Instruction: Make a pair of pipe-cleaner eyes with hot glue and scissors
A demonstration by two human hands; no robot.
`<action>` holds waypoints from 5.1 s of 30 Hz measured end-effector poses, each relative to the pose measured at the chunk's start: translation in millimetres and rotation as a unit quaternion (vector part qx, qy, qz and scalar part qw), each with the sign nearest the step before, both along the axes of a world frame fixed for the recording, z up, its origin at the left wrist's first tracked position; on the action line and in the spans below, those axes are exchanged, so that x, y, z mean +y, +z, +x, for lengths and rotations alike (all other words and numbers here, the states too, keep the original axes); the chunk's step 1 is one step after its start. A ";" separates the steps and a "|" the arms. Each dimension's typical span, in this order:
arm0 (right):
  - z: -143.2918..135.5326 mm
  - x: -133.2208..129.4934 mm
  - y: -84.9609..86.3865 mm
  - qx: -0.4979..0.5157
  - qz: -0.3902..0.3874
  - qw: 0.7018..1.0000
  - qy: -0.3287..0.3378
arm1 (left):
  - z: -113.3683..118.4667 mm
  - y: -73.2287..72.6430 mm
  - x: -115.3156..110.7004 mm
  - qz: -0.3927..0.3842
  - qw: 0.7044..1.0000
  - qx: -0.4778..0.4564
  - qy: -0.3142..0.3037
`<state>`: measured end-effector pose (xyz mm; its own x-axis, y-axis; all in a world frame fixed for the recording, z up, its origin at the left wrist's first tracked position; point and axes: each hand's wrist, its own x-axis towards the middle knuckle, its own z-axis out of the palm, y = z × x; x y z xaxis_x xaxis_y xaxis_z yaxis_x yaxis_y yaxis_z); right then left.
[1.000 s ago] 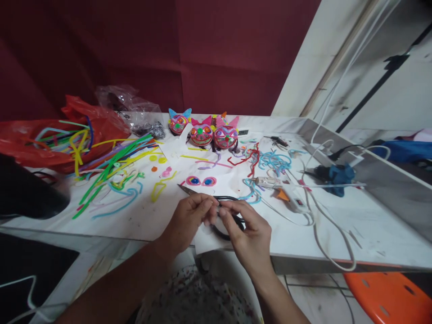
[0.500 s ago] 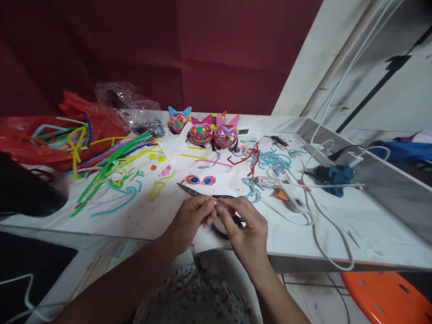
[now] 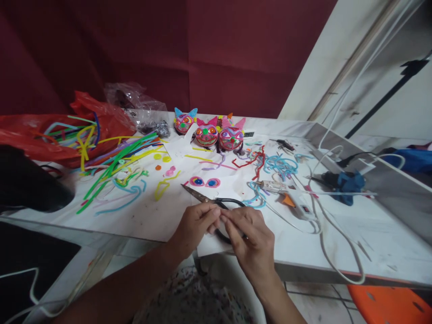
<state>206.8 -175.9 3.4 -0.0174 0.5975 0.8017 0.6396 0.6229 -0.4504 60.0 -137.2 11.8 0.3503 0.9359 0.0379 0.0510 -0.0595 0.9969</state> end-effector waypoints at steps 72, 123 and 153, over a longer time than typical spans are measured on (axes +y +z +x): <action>63.8 17.8 -10.0 -0.196 -0.155 0.961 -0.121 | -40.1 17.1 114.5 -0.052 0.993 0.044 0.098; 91.7 46.9 49.0 0.160 -0.451 0.876 0.060 | -45.3 18.1 116.7 0.003 0.985 0.064 0.158; 73.1 87.2 31.8 0.153 -0.517 0.828 0.152 | -50.0 16.3 119.0 0.032 0.986 0.071 0.147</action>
